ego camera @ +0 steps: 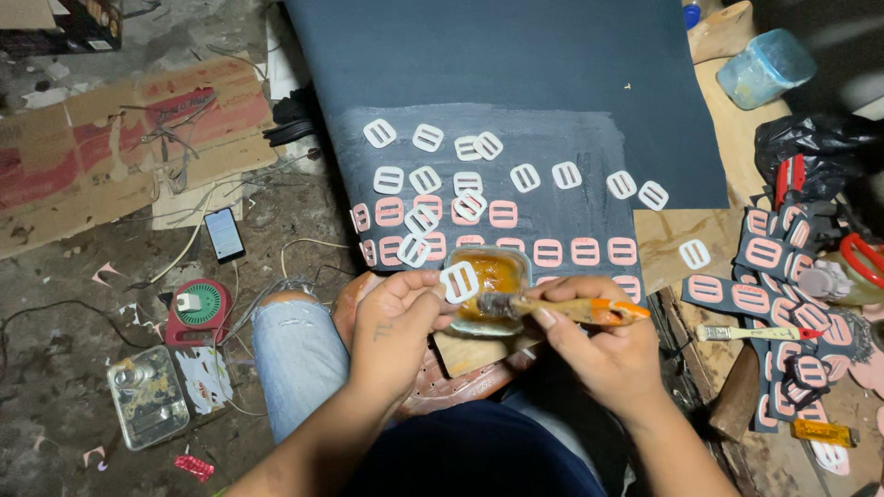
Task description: The person paints small white rectangular cutouts with a yellow substance using a brush, then places them in rows on a dark surface. The person handles each cutout individually, applies the substance, and arranges them in a grid pattern.
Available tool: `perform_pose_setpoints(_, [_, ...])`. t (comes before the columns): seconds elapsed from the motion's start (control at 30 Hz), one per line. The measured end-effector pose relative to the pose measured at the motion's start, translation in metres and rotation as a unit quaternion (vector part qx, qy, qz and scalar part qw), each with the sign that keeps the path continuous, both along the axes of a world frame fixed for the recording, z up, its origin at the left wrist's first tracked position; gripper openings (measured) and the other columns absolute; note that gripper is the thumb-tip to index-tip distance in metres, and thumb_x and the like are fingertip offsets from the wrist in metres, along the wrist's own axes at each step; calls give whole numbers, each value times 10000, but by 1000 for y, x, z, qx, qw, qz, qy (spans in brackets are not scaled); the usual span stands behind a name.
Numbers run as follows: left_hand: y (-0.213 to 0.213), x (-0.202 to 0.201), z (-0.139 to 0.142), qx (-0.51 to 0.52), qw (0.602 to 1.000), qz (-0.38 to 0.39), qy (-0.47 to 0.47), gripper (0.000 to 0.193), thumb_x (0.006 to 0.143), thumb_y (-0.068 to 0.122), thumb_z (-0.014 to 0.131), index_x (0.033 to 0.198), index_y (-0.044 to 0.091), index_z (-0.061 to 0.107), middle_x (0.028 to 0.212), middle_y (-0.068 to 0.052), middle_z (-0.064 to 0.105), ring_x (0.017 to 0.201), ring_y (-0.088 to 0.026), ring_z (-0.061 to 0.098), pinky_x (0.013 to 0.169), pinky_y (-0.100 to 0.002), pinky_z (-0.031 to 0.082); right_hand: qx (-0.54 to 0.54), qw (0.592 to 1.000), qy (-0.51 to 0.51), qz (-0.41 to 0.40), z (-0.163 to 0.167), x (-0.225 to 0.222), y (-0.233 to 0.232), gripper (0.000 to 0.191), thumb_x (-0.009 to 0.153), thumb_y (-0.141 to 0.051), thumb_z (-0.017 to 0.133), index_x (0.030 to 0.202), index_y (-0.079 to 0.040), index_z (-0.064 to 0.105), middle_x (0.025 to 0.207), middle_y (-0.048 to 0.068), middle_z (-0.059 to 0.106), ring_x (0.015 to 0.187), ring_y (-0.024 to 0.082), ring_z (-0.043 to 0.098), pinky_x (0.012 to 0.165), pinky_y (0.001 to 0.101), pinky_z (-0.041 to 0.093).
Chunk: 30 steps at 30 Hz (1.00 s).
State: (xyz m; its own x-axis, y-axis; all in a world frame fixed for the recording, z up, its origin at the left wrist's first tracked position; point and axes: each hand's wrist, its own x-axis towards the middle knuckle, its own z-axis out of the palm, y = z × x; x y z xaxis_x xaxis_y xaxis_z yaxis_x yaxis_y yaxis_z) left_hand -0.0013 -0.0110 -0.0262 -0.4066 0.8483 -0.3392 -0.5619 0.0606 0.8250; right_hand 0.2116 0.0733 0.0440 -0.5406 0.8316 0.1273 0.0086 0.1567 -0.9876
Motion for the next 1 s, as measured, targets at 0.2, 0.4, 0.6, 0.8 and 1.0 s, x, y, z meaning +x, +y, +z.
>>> perform_pose_setpoints(0.2, [-1,16,6,45,998,-23,42,257,942,-12,586,1178,-104,632,1029,-153,758,900,-124,699,817,-243,556,-7,1000,3,-28,2,-13,3,198,958,-25,654,1138,8,581,1157,145,740,1035,173,704,912,314,575])
perform_pose_setpoints(0.4, [-4,14,12,41,996,-56,51,294,991,17,549,1233,-113,655,1035,-132,752,887,-113,686,799,-239,549,35,998,4,42,5,-13,1,183,972,-9,650,1147,-1,600,1206,154,715,1069,174,684,926,311,568])
perform_pose_setpoints(0.6, [-1,16,13,36,996,-43,67,309,982,17,552,1252,-107,637,1081,-137,759,945,-117,699,851,-247,558,98,988,-114,47,13,-10,-1,193,908,-58,710,1088,-25,647,1131,98,758,976,139,710,872,279,571])
perform_pose_setpoints(0.8, [3,15,18,25,1000,2,14,284,962,27,591,1217,-95,617,1077,-171,763,938,-157,717,843,-279,571,158,968,-174,92,21,-10,-4,189,864,-69,753,1031,-33,672,1052,78,778,926,134,763,813,269,586])
perform_pose_setpoints(1.0, [4,7,21,-6,999,17,48,282,961,54,613,1217,-65,623,1086,-159,752,940,-149,723,829,-282,580,107,993,-50,-12,12,-9,-7,167,930,-36,696,1083,-7,633,1123,123,760,1016,164,727,922,301,576])
